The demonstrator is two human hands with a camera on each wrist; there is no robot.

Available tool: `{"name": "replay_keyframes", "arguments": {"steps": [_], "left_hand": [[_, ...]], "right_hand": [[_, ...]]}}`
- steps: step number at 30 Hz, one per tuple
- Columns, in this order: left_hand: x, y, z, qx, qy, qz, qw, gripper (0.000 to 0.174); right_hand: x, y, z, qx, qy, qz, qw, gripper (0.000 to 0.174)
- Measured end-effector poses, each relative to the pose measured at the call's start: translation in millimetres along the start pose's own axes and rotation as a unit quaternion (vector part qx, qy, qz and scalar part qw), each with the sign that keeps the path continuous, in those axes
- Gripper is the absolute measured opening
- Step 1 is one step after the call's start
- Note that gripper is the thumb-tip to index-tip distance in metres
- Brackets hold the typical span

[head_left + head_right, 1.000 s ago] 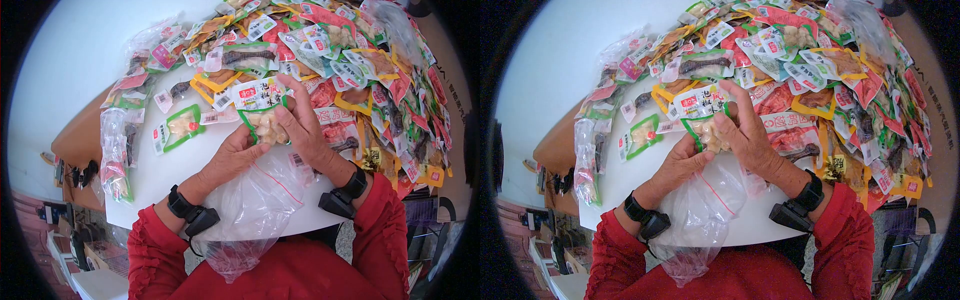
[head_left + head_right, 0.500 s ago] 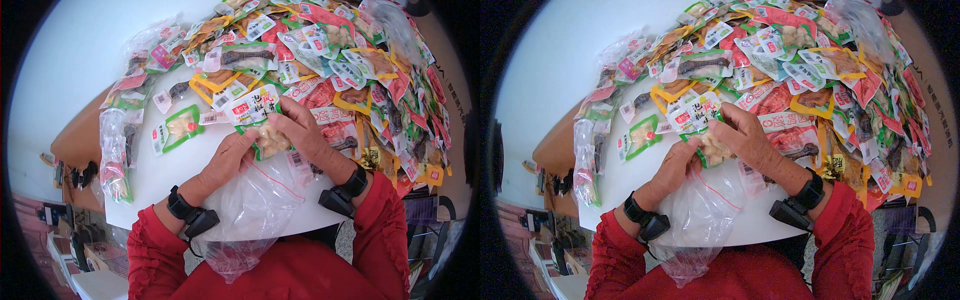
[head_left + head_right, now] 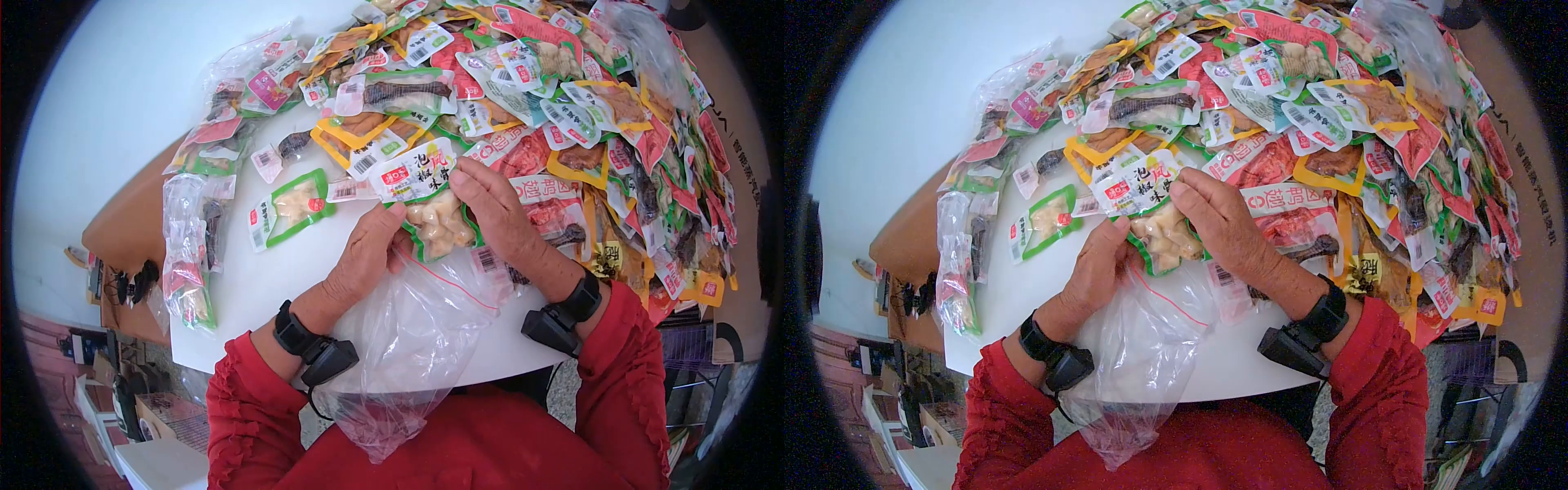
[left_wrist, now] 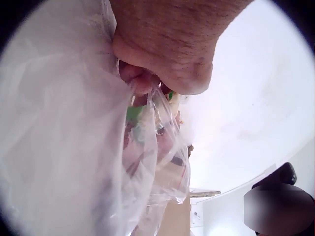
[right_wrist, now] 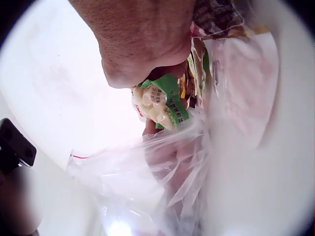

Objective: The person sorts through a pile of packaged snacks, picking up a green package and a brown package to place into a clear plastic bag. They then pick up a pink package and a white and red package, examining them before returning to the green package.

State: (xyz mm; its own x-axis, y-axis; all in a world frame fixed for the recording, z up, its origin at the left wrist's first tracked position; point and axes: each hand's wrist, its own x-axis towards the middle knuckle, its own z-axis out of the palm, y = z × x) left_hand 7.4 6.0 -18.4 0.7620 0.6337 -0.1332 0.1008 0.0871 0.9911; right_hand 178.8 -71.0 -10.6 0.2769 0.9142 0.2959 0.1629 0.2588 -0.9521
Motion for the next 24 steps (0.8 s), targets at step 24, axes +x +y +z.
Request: {"name": "replay_keyframes", "arguments": {"steps": [24], "left_hand": [[4, -1, 7, -0.099, -0.095, 0.05, 0.989, 0.038]], "right_hand": [[1, 0, 0, 0.0, -0.012, 0.004, 1.0, 0.026]]}}
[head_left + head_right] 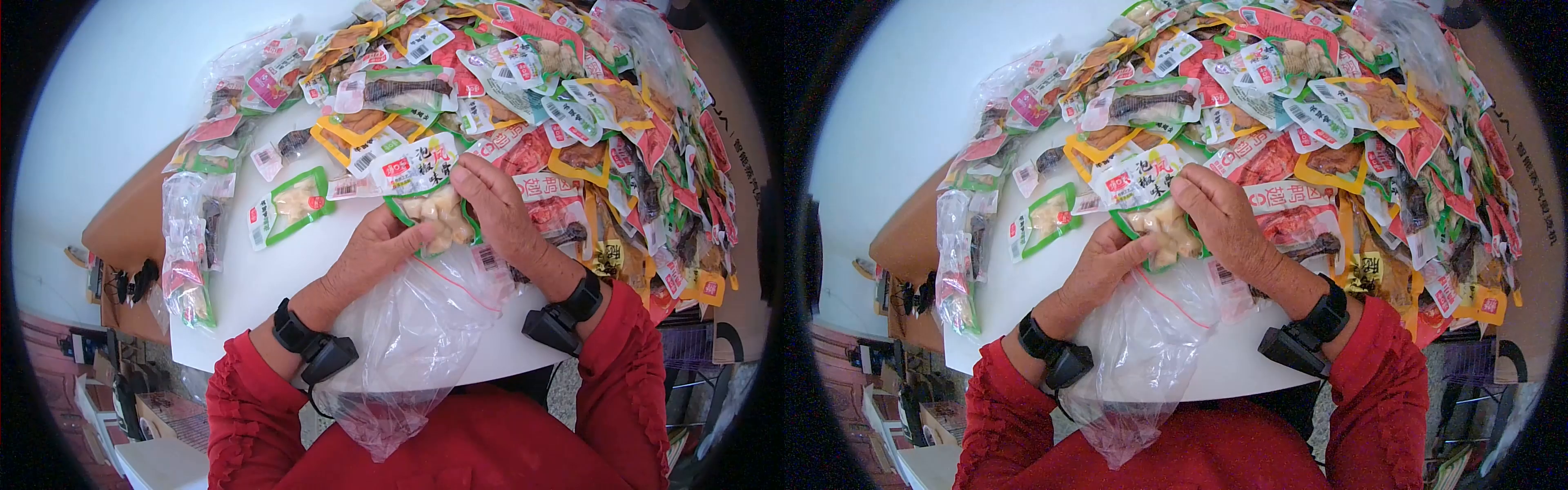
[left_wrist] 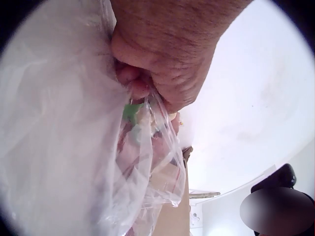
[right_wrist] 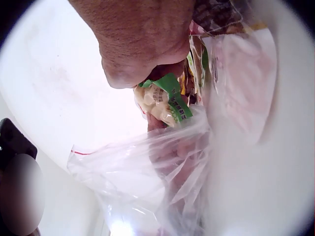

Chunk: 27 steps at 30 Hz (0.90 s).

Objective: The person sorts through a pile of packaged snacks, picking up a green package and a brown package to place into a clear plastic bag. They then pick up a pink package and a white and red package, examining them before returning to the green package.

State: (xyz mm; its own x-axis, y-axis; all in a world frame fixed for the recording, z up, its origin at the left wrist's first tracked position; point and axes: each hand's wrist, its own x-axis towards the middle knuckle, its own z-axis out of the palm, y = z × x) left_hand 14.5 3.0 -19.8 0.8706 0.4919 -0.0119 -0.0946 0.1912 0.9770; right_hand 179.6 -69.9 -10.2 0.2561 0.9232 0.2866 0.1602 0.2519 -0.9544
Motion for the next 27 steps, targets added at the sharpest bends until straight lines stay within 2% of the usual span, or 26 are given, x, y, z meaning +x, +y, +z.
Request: {"name": "replay_keyframes", "arguments": {"steps": [2, 4, 5, 8, 12, 14, 17, 23, 27], "left_hand": [[1, 2, 0, 0.004, -0.017, 0.029, 0.999, 0.043], [2, 2, -6, 0.062, -0.071, 0.0, 0.996, 0.05], [2, 2, -5, 0.062, -0.071, 0.0, 0.996, 0.05], [2, 4, -3, 0.04, -0.078, 0.014, 0.996, 0.049], [3, 4, -3, 0.051, -0.068, 0.017, 0.996, 0.046], [3, 2, -3, 0.05, -0.059, 0.023, 0.997, 0.046], [5, 0, -4, 0.048, -0.046, 0.029, 0.997, 0.046], [4, -3, -8, 0.042, -0.034, 0.018, 0.998, 0.045], [5, -3, -2, 0.052, -0.012, 0.041, 0.998, 0.045]], "right_hand": [[0, -4, 2, 0.032, 0.047, 0.03, 0.998, 0.024], [1, -6, -1, 0.056, 0.047, 0.059, 0.996, 0.023], [1, -7, -1, 0.08, 0.047, 0.088, 0.992, 0.023], [0, -9, -1, 0.07, 0.045, 0.094, 0.992, 0.024], [3, -1, -1, 0.112, 0.026, 0.088, 0.989, 0.021], [5, 4, 4, 0.11, -0.005, 0.019, 0.994, 0.02], [6, 9, 0, 0.086, -0.054, 0.041, 0.994, 0.023], [5, 0, 1, 0.173, -0.064, 0.043, 0.982, 0.021], [5, 0, -2, 0.152, -0.069, 0.045, 0.985, 0.021]]}}
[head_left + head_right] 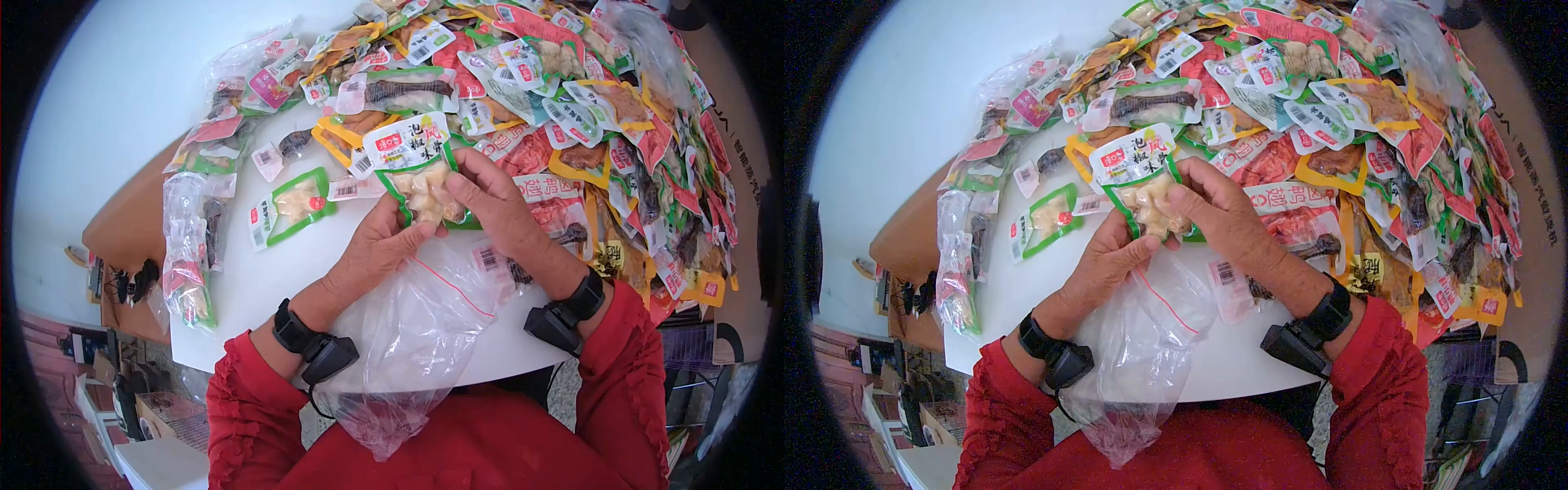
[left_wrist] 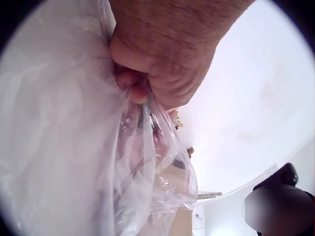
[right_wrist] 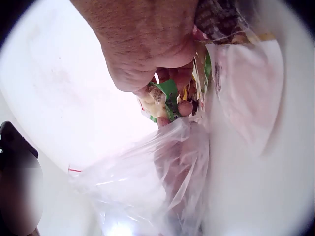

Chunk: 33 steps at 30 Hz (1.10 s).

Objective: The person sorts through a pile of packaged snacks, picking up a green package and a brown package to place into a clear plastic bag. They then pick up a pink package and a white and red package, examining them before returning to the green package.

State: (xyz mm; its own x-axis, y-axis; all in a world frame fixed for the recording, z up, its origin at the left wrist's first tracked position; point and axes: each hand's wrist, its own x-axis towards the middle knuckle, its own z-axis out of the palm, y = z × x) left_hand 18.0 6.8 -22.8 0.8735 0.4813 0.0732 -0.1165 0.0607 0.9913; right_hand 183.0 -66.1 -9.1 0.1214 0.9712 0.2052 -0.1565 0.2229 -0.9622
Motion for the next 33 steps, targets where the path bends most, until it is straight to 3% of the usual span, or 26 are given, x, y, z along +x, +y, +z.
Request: {"name": "replay_keyframes", "arguments": {"steps": [2, 4, 18, 23, 25, 33], "left_hand": [[0, 0, -1, -0.001, 0.013, 0.015, 1.0, 0.045], [-1, -2, -6, 0.029, 0.0, -0.027, 0.999, 0.045], [-1, 7, 2, 0.025, 0.02, -0.009, 0.999, 0.047], [-2, 11, 6, 0.001, 0.065, -0.012, 0.998, 0.048], [-5, 15, 1, 0.024, 0.07, -0.096, 0.993, 0.041], [-5, 10, -1, 0.028, 0.053, -0.081, 0.995, 0.034]], "right_hand": [[1, 7, -3, -0.071, 0.038, -0.019, 0.997, 0.022], [0, 7, -4, -0.075, 0.042, -0.012, 0.996, 0.023], [-1, 7, -2, -0.121, 0.064, -0.017, 0.99, 0.018], [0, 5, 0, -0.035, 0.087, 0.032, 0.995, 0.014], [0, 0, 1, -0.012, 0.088, 0.037, 0.995, 0.014], [1, 6, -4, 0.004, 0.072, 0.036, 0.997, 0.014]]}}
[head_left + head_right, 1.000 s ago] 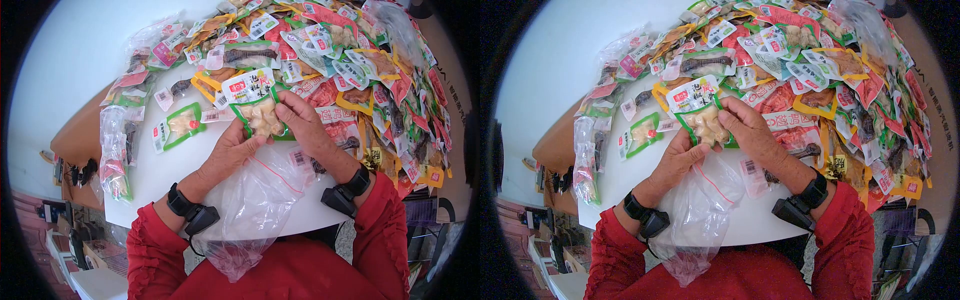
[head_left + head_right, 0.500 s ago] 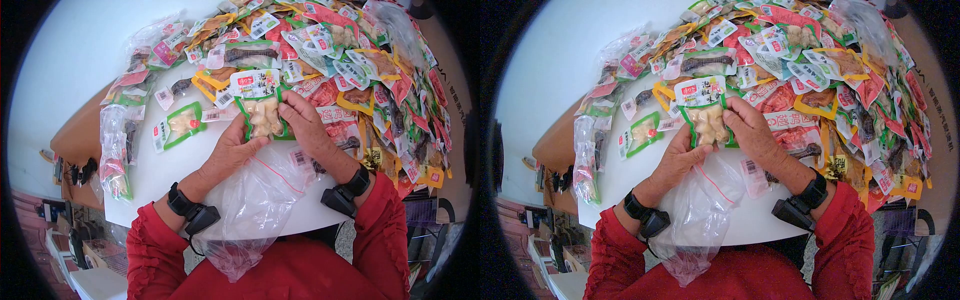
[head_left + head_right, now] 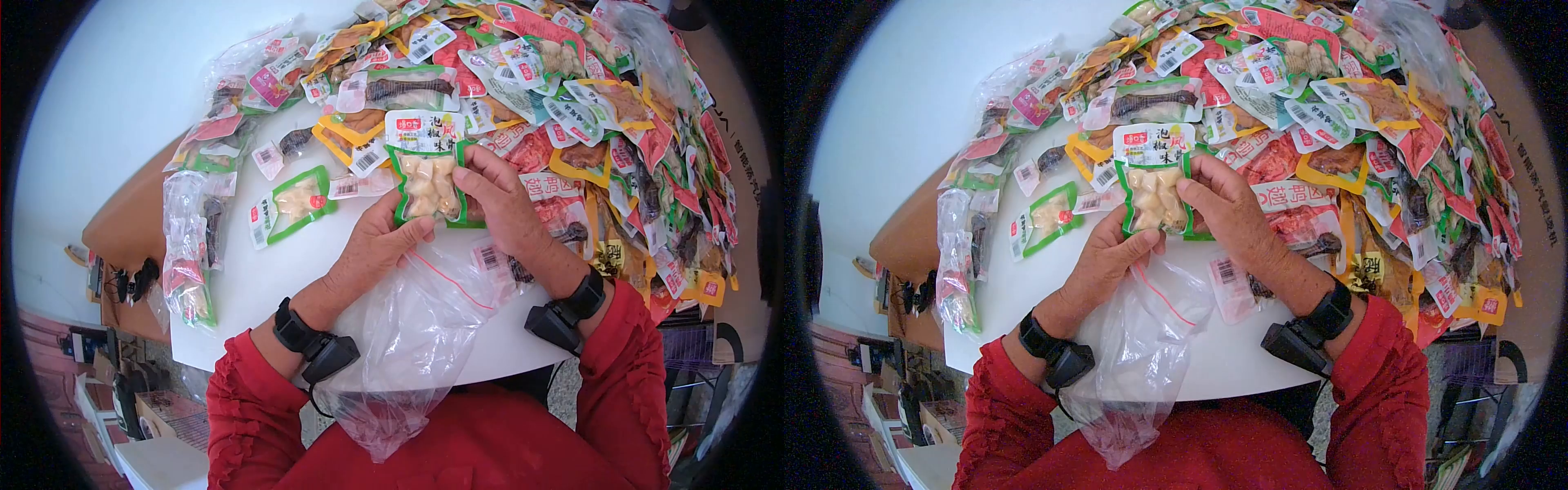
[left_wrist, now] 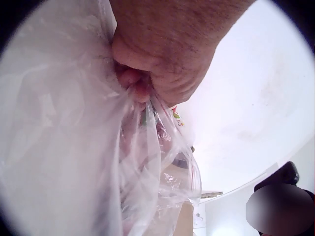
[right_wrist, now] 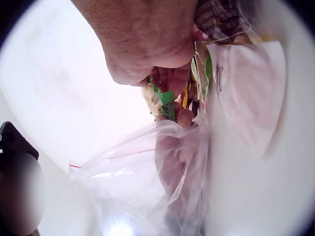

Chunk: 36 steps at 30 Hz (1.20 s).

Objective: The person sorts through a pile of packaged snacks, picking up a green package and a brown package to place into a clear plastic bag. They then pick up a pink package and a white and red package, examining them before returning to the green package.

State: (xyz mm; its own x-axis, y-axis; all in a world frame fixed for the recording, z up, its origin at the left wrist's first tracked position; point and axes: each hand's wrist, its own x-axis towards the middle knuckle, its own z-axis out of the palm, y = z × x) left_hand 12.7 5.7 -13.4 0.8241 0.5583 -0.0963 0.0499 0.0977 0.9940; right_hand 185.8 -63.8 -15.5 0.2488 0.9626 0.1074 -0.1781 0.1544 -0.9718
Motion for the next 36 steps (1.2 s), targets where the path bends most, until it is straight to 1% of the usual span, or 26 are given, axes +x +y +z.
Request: {"name": "replay_keyframes", "arguments": {"steps": [5, 6, 7, 8, 11, 13, 15, 18, 20, 21, 22, 23, 26, 29, 31, 36], "left_hand": [[-0.3, 0.1, -1.3, 0.002, -0.016, 0.018, 1.0, 0.033], [-1.4, 0.8, -2.0, 0.021, -0.006, 0.012, 1.0, 0.038], [-2.2, 1.7, -2.2, 0.039, 0.003, 0.007, 0.999, 0.043], [-2.5, 2.8, -1.3, 0.039, 0.003, 0.007, 0.999, 0.043], [-2.5, 4.7, 0.3, 0.015, 0.002, 0.016, 1.0, 0.047], [-2.2, 4.3, -2.1, 0.01, -0.014, -0.007, 1.0, 0.047], [-2.4, 4.9, -1.9, 0.014, -0.013, -0.005, 1.0, 0.047], [-1.0, 2.1, -4.8, 0.02, -0.022, -0.006, 1.0, 0.047], [-1.1, 3.8, -3.2, 0.024, -0.031, -0.008, 0.999, 0.046], [-2.7, 6.6, 0.4, 0.043, -0.024, 0.002, 0.999, 0.046], [-3.7, 8.7, 2.6, 0.062, -0.016, 0.011, 0.998, 0.045], [-3.9, 9.0, 2.3, 0.062, -0.016, 0.011, 0.998, 0.045], [-4.1, 8.8, 2.3, 0.047, -0.026, 0.004, 0.999, 0.043], [-2.6, 4.1, 3.2, 0.042, -0.012, 0.001, 0.999, 0.042], [-0.6, -0.3, 1.7, 0.033, -0.029, 0.02, 0.999, 0.042], [-4.2, 6.6, 4.2, 0.051, -0.029, 0.013, 0.998, 0.042]], "right_hand": [[-4.0, -8.8, 4.5, -0.031, -0.004, -0.001, 1.0, 0.013], [-4.3, -7.7, 5.5, -0.031, -0.005, -0.001, 1.0, 0.013], [-4.2, -5.7, 6.4, -0.01, -0.034, -0.013, 0.999, 0.012], [-3.9, -3.7, 6.7, 0.012, -0.062, -0.024, 0.998, 0.012], [-3.1, -1.6, 1.4, -0.019, -0.083, -0.028, 0.996, 0.013], [-3.8, -4.4, 3.2, -0.007, -0.085, -0.027, 0.996, 0.013], [-4.0, -5.3, 4.7, 0.006, -0.086, -0.026, 0.996, 0.013], [-3.8, -4.5, 4.3, 0.011, -0.085, -0.041, 0.995, 0.01], [-3.6, -3.8, 1.8, -0.029, -0.07, -0.038, 0.996, 0.015], [-3.5, -3.8, 2.0, -0.029, -0.07, -0.039, 0.996, 0.015], [-3.6, -3.5, 2.8, -0.037, -0.052, -0.032, 0.997, 0.019], [-3.6, -3.0, 3.3, -0.044, -0.034, -0.024, 0.998, 0.023], [-2.3, 0.1, 2.8, -0.043, -0.026, -0.033, 0.998, 0.025], [-1.3, 1.1, 1.5, -0.042, -0.02, -0.025, 0.999, 0.025], [-1.4, 0.2, 2.2, -0.036, -0.012, -0.015, 0.999, 0.023], [-3.3, -3.4, 3.0, -0.02, 0.0, 0.007, 1.0, 0.02]]}}
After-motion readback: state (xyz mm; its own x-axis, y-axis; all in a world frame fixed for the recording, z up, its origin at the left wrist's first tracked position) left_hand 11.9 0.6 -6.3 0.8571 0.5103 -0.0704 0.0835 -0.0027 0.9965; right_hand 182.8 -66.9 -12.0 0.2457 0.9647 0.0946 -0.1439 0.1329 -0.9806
